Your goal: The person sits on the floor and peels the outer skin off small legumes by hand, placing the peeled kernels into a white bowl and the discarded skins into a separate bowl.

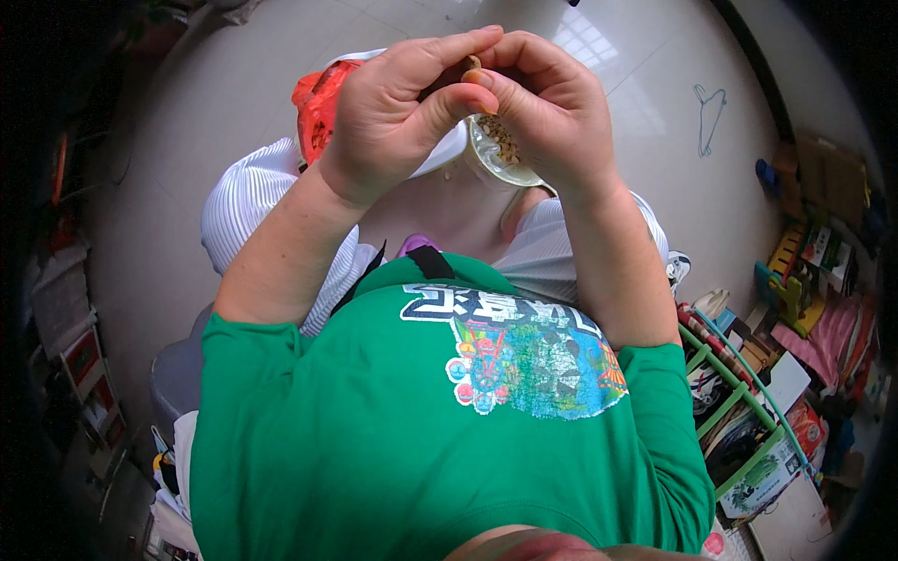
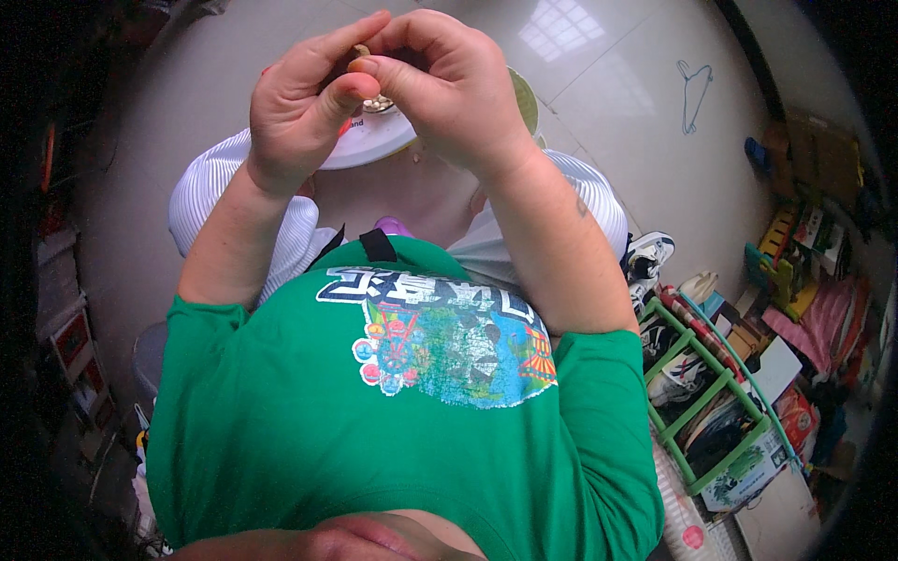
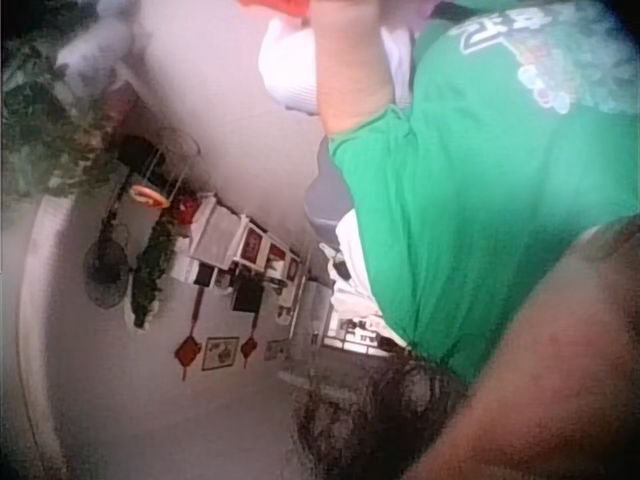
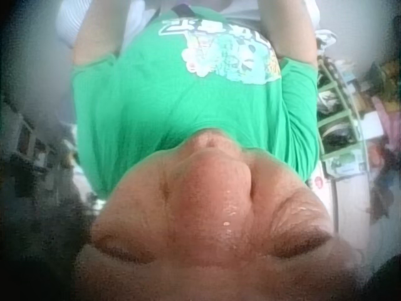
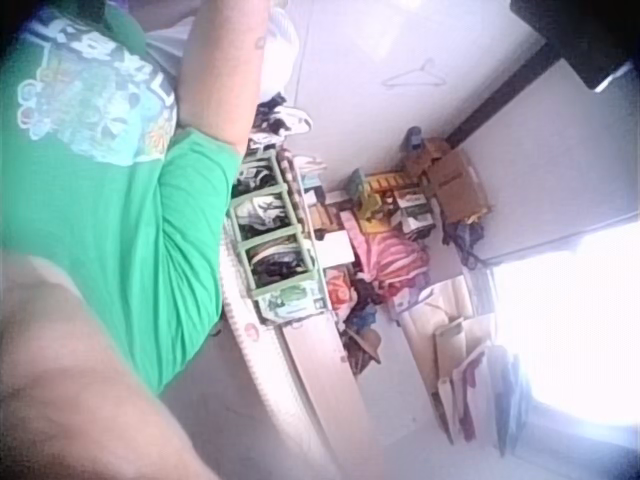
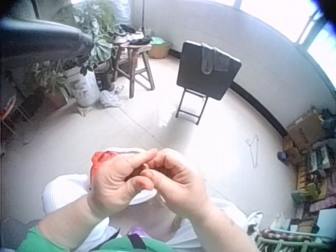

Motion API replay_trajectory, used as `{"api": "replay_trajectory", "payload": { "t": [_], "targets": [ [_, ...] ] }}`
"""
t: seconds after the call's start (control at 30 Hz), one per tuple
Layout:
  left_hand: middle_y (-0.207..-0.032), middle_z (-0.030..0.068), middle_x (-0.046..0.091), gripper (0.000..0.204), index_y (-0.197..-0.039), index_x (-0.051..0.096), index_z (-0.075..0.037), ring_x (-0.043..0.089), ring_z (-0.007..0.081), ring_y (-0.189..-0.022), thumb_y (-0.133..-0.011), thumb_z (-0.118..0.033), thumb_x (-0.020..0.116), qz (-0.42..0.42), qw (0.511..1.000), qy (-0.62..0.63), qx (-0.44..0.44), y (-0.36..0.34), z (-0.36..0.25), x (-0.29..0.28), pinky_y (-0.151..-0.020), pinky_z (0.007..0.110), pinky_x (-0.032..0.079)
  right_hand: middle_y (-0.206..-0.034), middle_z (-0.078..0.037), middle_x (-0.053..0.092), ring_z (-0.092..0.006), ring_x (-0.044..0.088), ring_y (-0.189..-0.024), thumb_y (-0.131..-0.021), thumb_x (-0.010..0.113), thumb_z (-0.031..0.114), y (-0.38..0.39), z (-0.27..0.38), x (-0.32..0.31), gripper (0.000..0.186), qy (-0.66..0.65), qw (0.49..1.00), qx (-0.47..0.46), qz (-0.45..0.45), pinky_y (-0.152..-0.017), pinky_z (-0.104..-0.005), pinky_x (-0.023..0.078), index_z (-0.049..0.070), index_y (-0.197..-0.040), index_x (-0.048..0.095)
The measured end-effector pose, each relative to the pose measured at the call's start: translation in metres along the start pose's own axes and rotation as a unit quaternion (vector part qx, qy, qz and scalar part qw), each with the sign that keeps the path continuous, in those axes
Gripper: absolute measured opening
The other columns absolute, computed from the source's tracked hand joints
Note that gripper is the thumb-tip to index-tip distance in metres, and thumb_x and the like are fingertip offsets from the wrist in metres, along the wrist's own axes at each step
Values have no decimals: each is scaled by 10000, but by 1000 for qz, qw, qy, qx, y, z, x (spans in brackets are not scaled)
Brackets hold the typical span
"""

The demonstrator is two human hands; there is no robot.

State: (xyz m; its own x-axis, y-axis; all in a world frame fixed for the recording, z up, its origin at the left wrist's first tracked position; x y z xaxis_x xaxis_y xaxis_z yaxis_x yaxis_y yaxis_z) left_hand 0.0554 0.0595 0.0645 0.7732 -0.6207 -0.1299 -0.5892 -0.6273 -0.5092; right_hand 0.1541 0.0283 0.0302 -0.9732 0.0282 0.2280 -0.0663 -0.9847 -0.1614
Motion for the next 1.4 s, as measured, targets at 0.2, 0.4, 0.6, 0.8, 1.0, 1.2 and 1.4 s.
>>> {"api": "replay_trajectory", "payload": {
  "t": [0.2,0.4,0.6,0.8,1.0,1.2,1.4],
  "targets": [
    [-918,76,653,417,-1119,611,-10,610,149,-801,-795,-265,678,-16,999,-37,-3,4,3,-1,-713,241,489,-913,-72,611,-111,585,-810,-862,594,52,1,-9,-1,155,-56,998,28,-19,-728,-226,488,-42,-986,584],
    [-983,62,625,472,-1206,545,4,586,102,-862,-858,-310,607,26,993,-114,22,5,3,3,-755,205,476,-909,-73,620,-114,592,-807,-857,611,64,1,-9,-1,163,-31,999,32,-20,-727,-227,495,-37,-983,594],
    [-857,32,600,403,-1130,552,-12,511,51,-698,-924,-357,509,5,948,254,-192,8,39,10,-591,162,405,-884,-72,658,-113,623,-782,-827,658,68,-7,3,-12,179,-36,998,-8,-57,-685,-221,501,2,-990,627],
    [-764,-6,565,332,-984,591,-42,459,34,-627,-933,-356,498,39,901,347,-259,15,54,22,-546,147,370,-876,-52,655,-84,604,-758,-827,654,64,-7,1,-7,193,-13,1000,10,-25,-642,-187,475,13,-1013,645],
    [-755,-26,538,322,-1006,585,-45,454,35,-638,-928,-347,504,-18,902,316,-292,19,59,16,-569,149,379,-882,-40,613,-87,574,-727,-866,600,75,-8,23,-5,177,119,992,-40,8,-626,-199,460,6,-1019,657],
    [-770,-29,529,347,-1072,572,-37,447,32,-639,-934,-342,483,33,923,301,-238,17,54,23,-546,149,363,-876,-60,576,-117,586,-760,-880,563,70,-6,40,6,161,235,960,-150,-11,-642,-212,480,-19,-972,660],
    [-795,-18,544,349,-1086,568,-39,459,46,-659,-931,-341,488,-1,909,337,-245,21,59,26,-576,169,391,-852,-64,575,-127,588,-756,-868,551,52,-6,40,10,149,259,955,-143,-28,-648,-223,484,-17,-942,660]
  ]
}}
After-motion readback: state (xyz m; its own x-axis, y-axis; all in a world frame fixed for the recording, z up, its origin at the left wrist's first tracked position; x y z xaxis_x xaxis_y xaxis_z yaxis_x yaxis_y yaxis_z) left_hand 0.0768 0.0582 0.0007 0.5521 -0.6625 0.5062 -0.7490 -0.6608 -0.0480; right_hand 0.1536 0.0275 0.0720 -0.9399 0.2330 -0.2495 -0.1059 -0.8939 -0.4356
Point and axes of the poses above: each hand's wrist, its own y-axis away from the middle knuckle, its own x-axis out of the palm, z = x × y, the point moved 10 cm from there along -y, towards the middle knuckle
